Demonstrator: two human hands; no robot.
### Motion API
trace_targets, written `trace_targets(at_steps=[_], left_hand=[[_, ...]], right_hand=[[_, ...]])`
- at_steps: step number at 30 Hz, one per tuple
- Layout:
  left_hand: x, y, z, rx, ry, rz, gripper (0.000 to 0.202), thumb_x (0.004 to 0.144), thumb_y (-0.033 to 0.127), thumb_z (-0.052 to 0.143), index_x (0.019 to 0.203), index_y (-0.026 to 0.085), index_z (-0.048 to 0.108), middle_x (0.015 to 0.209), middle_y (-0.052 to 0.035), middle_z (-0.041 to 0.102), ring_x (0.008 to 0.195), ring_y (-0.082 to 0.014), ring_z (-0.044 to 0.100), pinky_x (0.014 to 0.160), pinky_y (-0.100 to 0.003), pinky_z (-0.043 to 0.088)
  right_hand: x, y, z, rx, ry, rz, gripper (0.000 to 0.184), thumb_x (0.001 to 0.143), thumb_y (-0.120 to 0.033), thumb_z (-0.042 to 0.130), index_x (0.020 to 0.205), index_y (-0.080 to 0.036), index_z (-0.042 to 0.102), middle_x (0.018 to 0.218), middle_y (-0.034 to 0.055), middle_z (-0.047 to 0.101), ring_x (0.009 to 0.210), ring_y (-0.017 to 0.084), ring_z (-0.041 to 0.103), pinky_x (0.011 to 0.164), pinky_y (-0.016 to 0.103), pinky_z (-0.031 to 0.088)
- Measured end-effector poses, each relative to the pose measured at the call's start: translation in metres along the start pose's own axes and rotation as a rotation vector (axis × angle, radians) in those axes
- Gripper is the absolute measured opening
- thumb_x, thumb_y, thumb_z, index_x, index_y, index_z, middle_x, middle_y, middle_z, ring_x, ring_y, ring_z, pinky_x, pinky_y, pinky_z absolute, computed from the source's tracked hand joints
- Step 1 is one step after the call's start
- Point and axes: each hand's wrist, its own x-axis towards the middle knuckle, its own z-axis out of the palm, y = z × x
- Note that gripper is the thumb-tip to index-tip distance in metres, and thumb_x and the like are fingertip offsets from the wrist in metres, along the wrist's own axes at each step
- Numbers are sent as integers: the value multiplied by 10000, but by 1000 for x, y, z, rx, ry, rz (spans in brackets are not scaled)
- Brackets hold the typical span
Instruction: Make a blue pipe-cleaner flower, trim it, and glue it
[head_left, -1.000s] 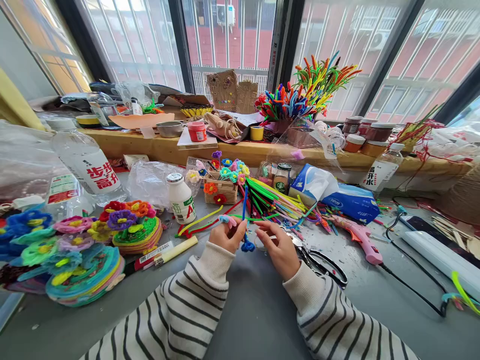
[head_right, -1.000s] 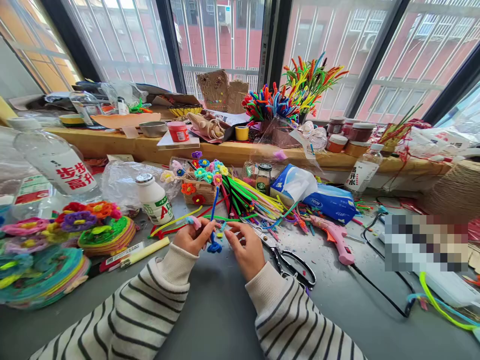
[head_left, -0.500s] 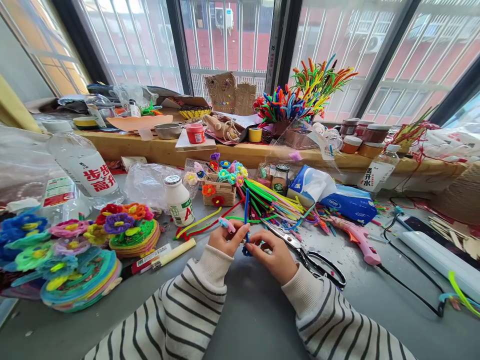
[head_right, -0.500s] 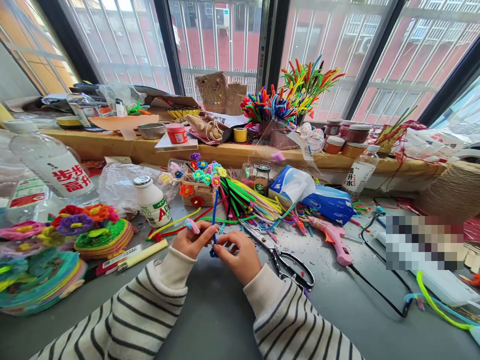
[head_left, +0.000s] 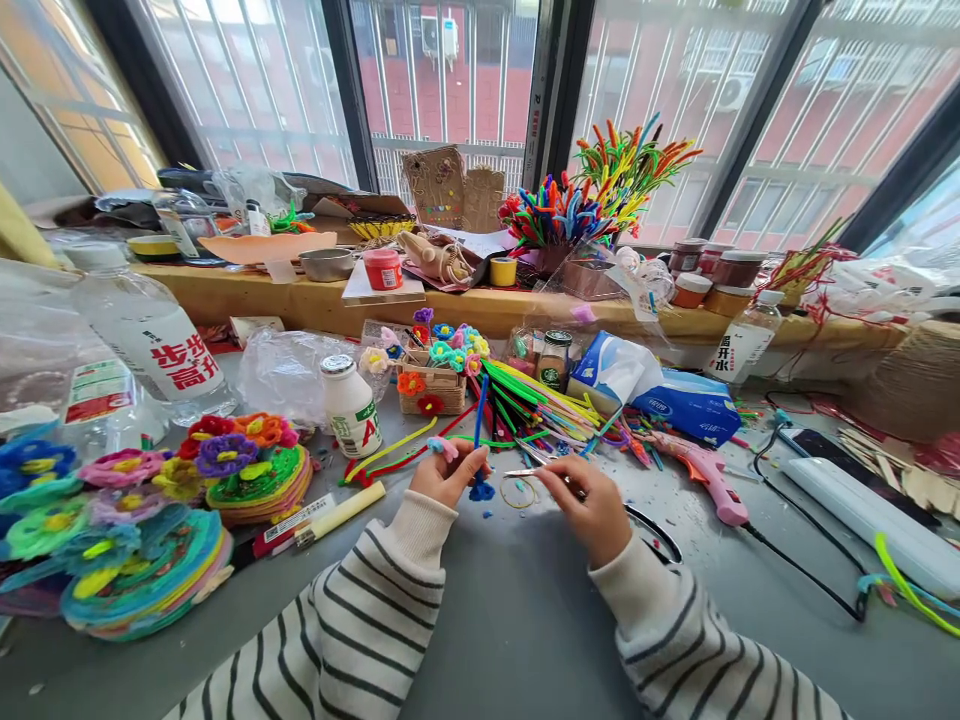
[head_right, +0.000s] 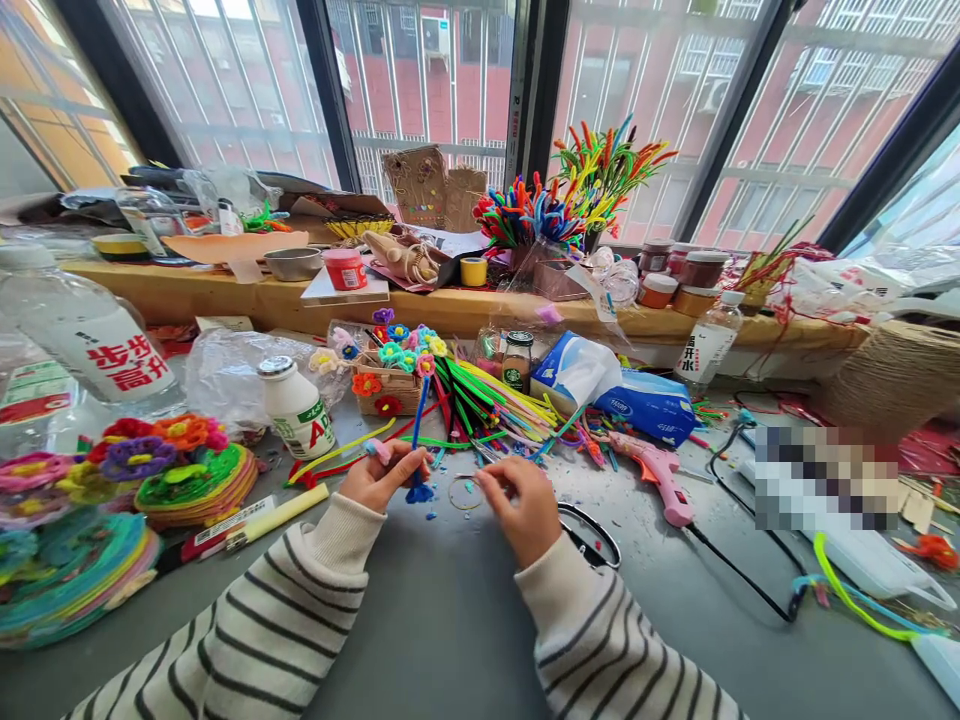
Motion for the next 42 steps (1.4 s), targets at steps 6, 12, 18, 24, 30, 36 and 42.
trace_targets(at_steps=[6, 12, 18, 24, 30, 36, 42], left_hand=[[-1, -2, 4, -67, 13, -29, 268, 539, 377, 564, 597, 127, 487, 432, 24, 529, 412, -95, 507, 426, -224, 428], [-5, -2, 6, -13, -32, -21, 245, 547, 358, 562, 577, 134, 469, 419, 28, 530, 381, -86, 495, 416, -216, 424], [-4, -6, 6, 43, -48, -10, 252, 555, 375, 549, 571, 132, 485, 426, 21, 530, 387, -89, 499, 427, -222, 422], [-3, -8, 4, 83, -65, 1, 244, 575, 370, 531, 577, 130, 486, 432, 21, 523, 389, -89, 498, 435, -230, 425], [-2, -9, 4, 82, -67, -18, 245, 573, 375, 528, 577, 134, 485, 432, 21, 527, 400, -98, 503, 445, -243, 427], [-1, -10, 4, 81, -59, -24, 249, 569, 379, 529, 575, 133, 488, 426, 25, 522, 400, -96, 500, 445, -239, 423], [-1, -10, 3, 99, -58, -21, 253, 573, 386, 523, 580, 135, 488, 430, 21, 528, 399, -97, 499, 442, -243, 423]], right_hand=[[-26, 63, -85, -447, 296, 181, 366, 693, -424, 402, 424, -182, 459, 496, 16, 502, 468, 134, 462, 497, 259, 376], [-29, 107, -128, -921, 395, 361, 511, 602, -568, 376, 704, -111, 582, 688, 119, 538, 692, 248, 487, 640, 352, 361], [-21, 121, -120, -884, 239, 552, 596, 579, -530, 427, 890, -38, 555, 828, 170, 544, 787, 254, 491, 680, 323, 377], [-17, 122, -120, -933, 154, 594, 616, 582, -519, 417, 922, -23, 552, 876, 182, 553, 828, 269, 488, 715, 325, 362], [-15, 113, -122, -853, 249, 717, 573, 571, -518, 440, 914, -78, 572, 883, 152, 556, 765, 266, 515, 626, 316, 388], [-16, 112, -123, -815, 372, 639, 508, 564, -486, 469, 860, -89, 584, 855, 131, 563, 747, 262, 515, 628, 326, 390], [-19, 114, -125, -862, 529, 449, 468, 552, -461, 484, 835, -94, 553, 838, 123, 536, 771, 255, 492, 627, 329, 386]])
